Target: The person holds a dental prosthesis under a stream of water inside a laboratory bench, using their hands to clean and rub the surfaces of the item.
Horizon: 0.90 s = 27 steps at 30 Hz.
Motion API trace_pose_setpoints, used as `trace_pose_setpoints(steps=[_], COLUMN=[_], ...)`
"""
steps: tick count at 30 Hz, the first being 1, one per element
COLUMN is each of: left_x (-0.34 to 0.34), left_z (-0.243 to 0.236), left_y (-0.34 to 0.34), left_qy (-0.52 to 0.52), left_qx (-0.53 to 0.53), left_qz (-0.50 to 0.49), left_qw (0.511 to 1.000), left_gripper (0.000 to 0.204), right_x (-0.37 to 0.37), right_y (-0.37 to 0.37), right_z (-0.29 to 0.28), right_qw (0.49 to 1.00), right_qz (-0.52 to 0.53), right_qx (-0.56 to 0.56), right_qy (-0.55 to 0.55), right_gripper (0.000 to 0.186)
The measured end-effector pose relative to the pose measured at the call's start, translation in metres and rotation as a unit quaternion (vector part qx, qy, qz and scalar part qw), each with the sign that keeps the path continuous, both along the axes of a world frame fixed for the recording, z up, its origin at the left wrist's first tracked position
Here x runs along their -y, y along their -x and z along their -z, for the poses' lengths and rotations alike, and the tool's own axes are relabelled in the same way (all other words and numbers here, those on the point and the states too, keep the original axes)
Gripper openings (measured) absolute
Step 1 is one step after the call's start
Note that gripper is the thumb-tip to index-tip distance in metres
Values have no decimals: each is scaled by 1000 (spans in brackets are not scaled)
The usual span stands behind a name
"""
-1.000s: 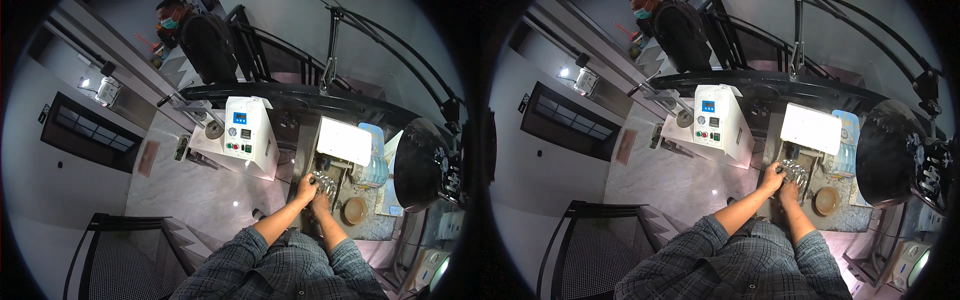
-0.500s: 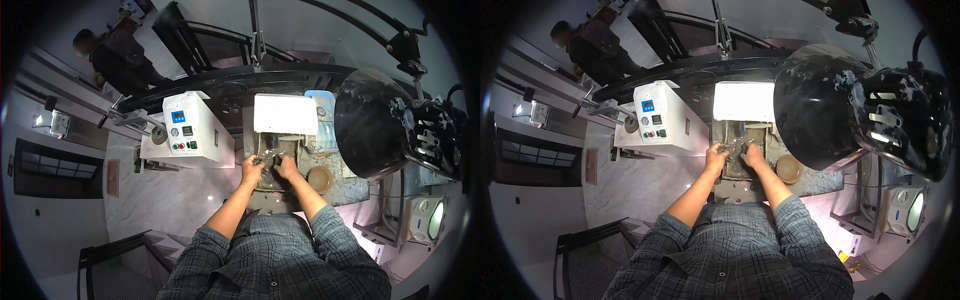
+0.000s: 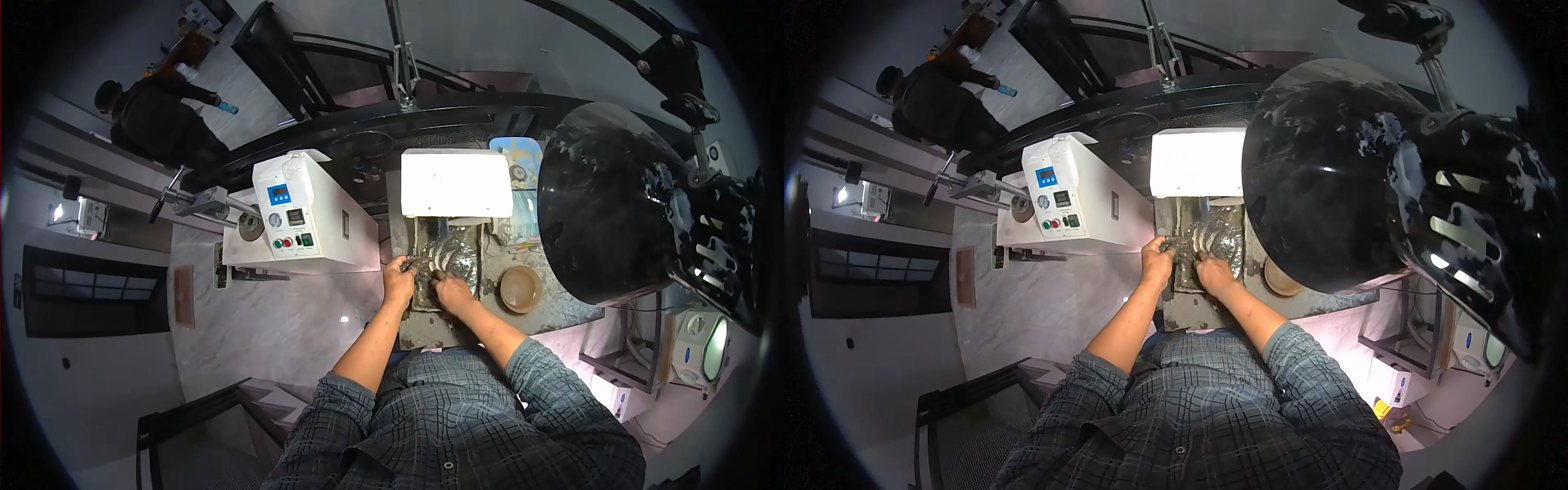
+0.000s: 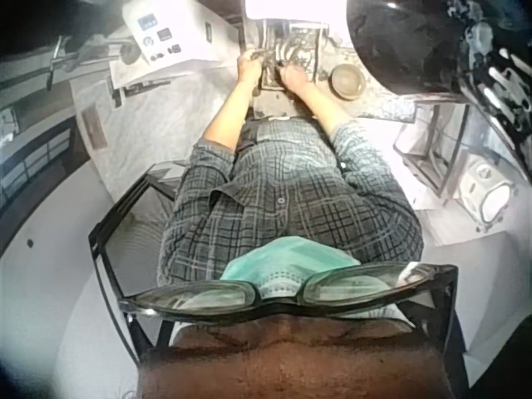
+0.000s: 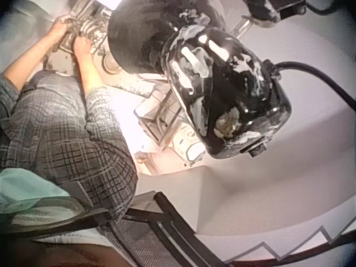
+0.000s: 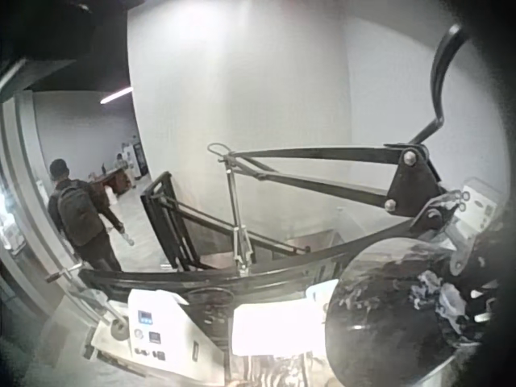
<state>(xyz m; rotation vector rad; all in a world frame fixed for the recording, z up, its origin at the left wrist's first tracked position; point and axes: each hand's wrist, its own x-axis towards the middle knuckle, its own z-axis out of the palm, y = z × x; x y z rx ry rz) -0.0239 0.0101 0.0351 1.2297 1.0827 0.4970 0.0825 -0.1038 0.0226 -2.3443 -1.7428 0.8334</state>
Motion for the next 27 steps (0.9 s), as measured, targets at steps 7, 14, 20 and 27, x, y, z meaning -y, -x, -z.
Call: trace_pose_setpoints(steps=[7,14,20,27], left_x=[-9,-7,-8,-7], left_z=[33,12,9,17], left_y=[-5,-20,-41,-67], left_qy=[-78,-149,-153,-82], left_qx=[-49,-131,-152,-60], left_qz=[21,115,160,54], left_qw=[996,973,963,993], left_gripper=[21,24,25,11], right_x=[5,20,10,-12], right_y=[5,-31,-54,-79], right_z=[6,-13,-33,12], right_qw=[990,960,881,938], right_qz=[138,203,231,270], right_qx=[25,-189,-270,-144], right_qy=[-16,-23,-311,-165], right_gripper=[37,30,40,30])
